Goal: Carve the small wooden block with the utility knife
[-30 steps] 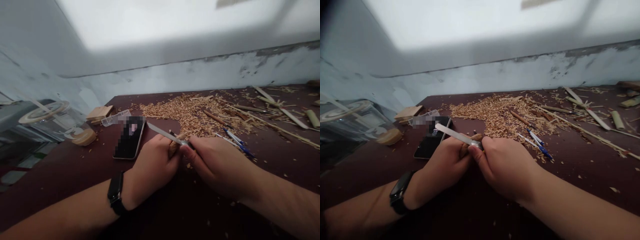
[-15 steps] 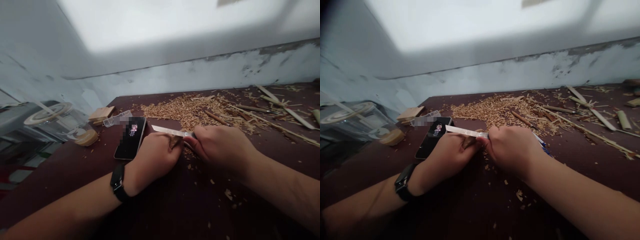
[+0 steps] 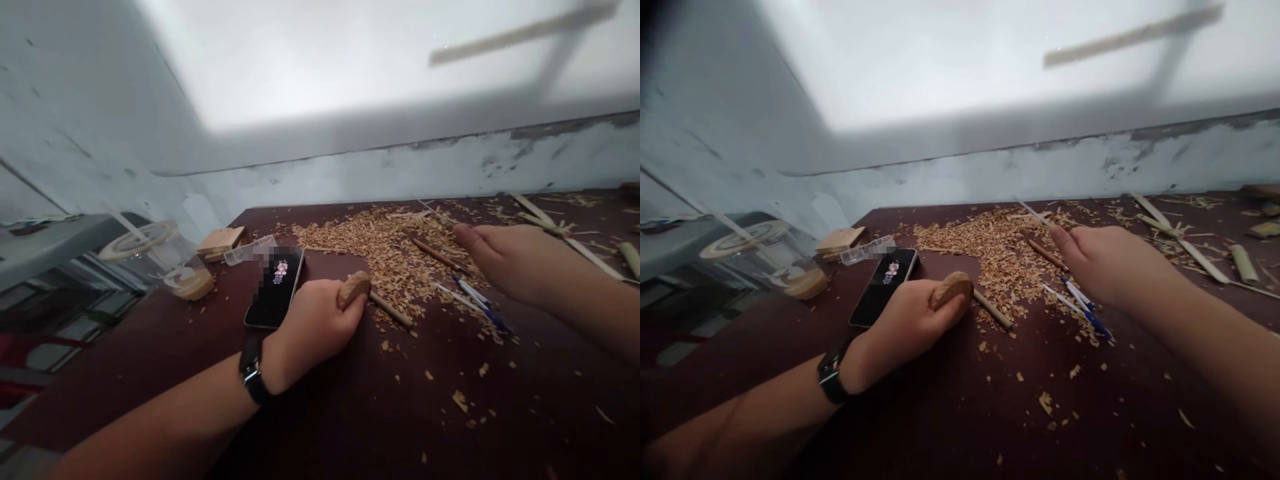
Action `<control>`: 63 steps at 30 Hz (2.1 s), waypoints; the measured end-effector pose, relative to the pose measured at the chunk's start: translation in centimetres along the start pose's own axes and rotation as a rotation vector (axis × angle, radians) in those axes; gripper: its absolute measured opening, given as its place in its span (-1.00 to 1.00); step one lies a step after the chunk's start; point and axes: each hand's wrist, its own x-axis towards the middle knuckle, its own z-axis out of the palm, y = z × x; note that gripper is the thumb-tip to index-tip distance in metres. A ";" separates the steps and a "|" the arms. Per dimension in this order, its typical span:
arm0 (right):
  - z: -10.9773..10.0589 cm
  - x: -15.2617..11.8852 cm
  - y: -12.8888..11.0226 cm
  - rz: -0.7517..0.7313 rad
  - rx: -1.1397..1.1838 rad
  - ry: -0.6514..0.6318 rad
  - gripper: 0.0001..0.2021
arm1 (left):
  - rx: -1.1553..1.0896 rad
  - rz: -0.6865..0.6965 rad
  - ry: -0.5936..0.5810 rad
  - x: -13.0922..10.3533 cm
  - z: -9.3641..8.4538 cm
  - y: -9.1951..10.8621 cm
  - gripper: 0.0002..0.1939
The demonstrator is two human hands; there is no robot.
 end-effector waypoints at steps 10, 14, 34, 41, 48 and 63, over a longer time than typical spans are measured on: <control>1.7 -2.4 -9.7 -0.119 0.299 -0.328 -0.47 | 0.106 0.084 0.141 0.4 1.4 0.9 -0.65; 1.4 -2.4 -10.0 -0.083 0.152 -0.311 -0.44 | 0.184 0.111 0.129 0.1 1.5 1.4 -0.77; 2.7 -2.7 -7.1 0.085 0.589 -0.339 -0.67 | -0.219 0.041 0.020 -0.4 1.4 0.5 -0.86; 3.2 -2.7 -7.3 0.054 0.717 -0.292 -0.75 | -0.341 0.075 -0.120 -0.1 1.8 0.3 -0.48; 3.6 -3.3 -7.8 0.036 0.735 -0.255 -0.76 | -0.621 -0.030 -0.084 -0.6 1.3 -0.3 -0.43; 3.7 -3.6 -7.3 0.047 0.697 -0.328 -0.67 | -1.180 -0.284 -0.232 -0.8 0.9 0.1 -0.15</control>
